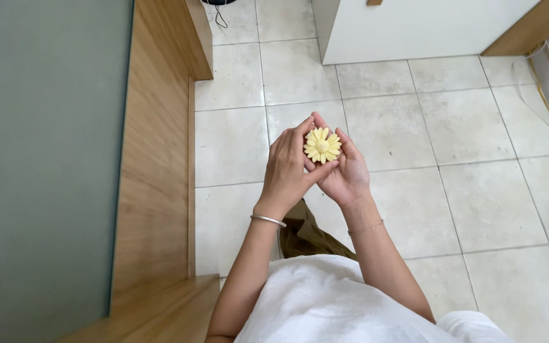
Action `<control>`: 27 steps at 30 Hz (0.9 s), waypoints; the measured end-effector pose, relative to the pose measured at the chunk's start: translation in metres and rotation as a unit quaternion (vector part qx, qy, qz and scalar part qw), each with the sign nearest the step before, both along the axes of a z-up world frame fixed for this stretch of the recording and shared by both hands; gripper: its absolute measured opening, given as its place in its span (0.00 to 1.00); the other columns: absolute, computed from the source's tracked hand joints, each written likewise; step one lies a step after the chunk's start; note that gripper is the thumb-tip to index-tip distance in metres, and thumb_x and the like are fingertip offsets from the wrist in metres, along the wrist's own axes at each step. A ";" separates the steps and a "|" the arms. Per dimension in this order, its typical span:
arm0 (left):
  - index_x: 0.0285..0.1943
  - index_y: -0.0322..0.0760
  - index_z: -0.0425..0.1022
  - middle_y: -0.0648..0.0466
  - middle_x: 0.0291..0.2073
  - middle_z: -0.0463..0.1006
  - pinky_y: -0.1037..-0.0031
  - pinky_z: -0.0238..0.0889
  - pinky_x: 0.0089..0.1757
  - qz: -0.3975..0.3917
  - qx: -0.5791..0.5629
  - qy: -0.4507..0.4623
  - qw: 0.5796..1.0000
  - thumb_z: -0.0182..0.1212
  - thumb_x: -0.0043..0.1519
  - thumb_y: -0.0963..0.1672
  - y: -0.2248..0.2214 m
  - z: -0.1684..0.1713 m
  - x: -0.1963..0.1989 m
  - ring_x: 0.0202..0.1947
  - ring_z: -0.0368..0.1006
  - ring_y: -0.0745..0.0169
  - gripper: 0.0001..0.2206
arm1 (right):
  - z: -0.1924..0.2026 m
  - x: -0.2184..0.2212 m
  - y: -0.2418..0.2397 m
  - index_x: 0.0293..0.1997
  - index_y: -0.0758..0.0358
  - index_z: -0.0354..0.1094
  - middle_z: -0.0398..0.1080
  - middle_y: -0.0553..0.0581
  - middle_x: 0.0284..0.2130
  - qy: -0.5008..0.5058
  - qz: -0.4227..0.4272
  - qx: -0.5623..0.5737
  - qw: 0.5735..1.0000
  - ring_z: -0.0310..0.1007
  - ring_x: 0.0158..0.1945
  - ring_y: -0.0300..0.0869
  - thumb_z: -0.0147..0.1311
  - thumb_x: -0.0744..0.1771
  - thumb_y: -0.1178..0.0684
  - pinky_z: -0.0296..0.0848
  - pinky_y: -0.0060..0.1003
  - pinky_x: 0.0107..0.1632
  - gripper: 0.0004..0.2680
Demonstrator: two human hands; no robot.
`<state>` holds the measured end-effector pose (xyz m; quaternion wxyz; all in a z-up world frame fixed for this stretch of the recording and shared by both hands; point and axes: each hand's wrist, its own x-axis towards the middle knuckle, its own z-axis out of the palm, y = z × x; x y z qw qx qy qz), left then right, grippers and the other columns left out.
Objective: Move decorative flower-shaped candles from a display shelf to a workstation table.
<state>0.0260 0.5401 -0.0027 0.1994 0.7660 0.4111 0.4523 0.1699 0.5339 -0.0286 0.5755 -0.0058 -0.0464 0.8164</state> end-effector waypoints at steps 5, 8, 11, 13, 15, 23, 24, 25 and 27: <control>0.74 0.36 0.58 0.48 0.53 0.77 0.58 0.61 0.60 0.028 -0.019 -0.003 0.999 0.77 0.52 0.49 0.129 0.011 0.033 0.56 0.72 0.50 0.42 | 0.009 0.034 0.139 0.77 0.62 0.50 0.60 0.61 0.67 -0.031 0.009 -0.007 0.999 0.60 0.70 0.49 0.28 0.75 0.46 0.60 0.52 0.73 0.20; 0.74 0.36 0.57 0.49 0.53 0.77 0.58 0.61 0.61 0.040 -0.013 -0.002 0.999 0.77 0.53 0.50 0.200 0.011 0.048 0.56 0.73 0.51 0.41 | 0.012 0.049 0.213 0.77 0.62 0.50 0.61 0.62 0.66 -0.042 0.023 0.009 0.999 0.60 0.70 0.50 0.27 0.75 0.46 0.59 0.52 0.74 0.20; 0.74 0.37 0.57 0.49 0.54 0.76 0.57 0.60 0.61 0.053 -0.017 0.006 0.998 0.77 0.53 0.49 0.259 0.012 0.060 0.56 0.72 0.51 0.41 | 0.021 0.057 0.272 0.76 0.64 0.51 0.61 0.63 0.66 -0.051 0.017 -0.022 0.998 0.60 0.70 0.50 0.27 0.75 0.46 0.59 0.53 0.73 0.20; 0.74 0.37 0.57 0.49 0.54 0.76 0.57 0.60 0.61 0.052 -0.016 0.008 0.998 0.77 0.53 0.49 0.300 0.013 0.065 0.57 0.73 0.52 0.41 | 0.022 0.061 0.313 0.76 0.64 0.51 0.61 0.63 0.66 -0.057 0.011 -0.039 0.998 0.60 0.70 0.50 0.27 0.75 0.46 0.59 0.53 0.73 0.20; 0.73 0.38 0.57 0.50 0.55 0.75 0.59 0.61 0.60 0.057 -0.017 0.000 0.998 0.77 0.52 0.49 0.340 0.011 0.067 0.57 0.73 0.53 0.41 | 0.015 0.063 0.355 0.76 0.65 0.51 0.61 0.64 0.66 -0.047 0.014 -0.033 0.998 0.60 0.70 0.50 0.27 0.75 0.46 0.58 0.53 0.74 0.20; 0.72 0.40 0.58 0.52 0.52 0.73 0.62 0.65 0.55 0.029 -0.046 -0.028 0.998 0.78 0.50 0.48 0.537 0.001 0.060 0.52 0.74 0.57 0.41 | -0.002 0.059 0.543 0.74 0.68 0.52 0.60 0.65 0.67 -0.030 -0.004 -0.045 0.999 0.60 0.70 0.52 0.29 0.75 0.46 0.58 0.53 0.73 0.20; 0.72 0.40 0.58 0.52 0.51 0.73 0.61 0.64 0.55 0.023 -0.042 -0.024 0.999 0.78 0.50 0.49 0.565 0.001 0.057 0.52 0.74 0.57 0.42 | 0.002 0.055 0.568 0.74 0.69 0.52 0.60 0.66 0.67 -0.023 -0.012 -0.057 0.998 0.60 0.70 0.53 0.29 0.74 0.47 0.59 0.53 0.72 0.20; 0.72 0.40 0.58 0.52 0.51 0.73 0.61 0.64 0.55 0.017 -0.040 -0.022 0.999 0.78 0.50 0.49 0.594 0.003 0.054 0.52 0.74 0.57 0.42 | 0.003 0.053 0.597 0.74 0.69 0.52 0.60 0.66 0.67 -0.021 -0.018 -0.055 0.998 0.60 0.70 0.53 0.29 0.74 0.47 0.59 0.53 0.72 0.20; 0.73 0.39 0.57 0.52 0.53 0.73 0.60 0.63 0.56 -0.002 -0.005 -0.009 1.000 0.78 0.52 0.48 0.652 0.010 0.049 0.55 0.74 0.55 0.41 | 0.007 0.050 0.652 0.73 0.69 0.53 0.59 0.66 0.68 -0.023 -0.029 -0.037 0.999 0.60 0.71 0.53 0.30 0.74 0.46 0.59 0.53 0.73 0.20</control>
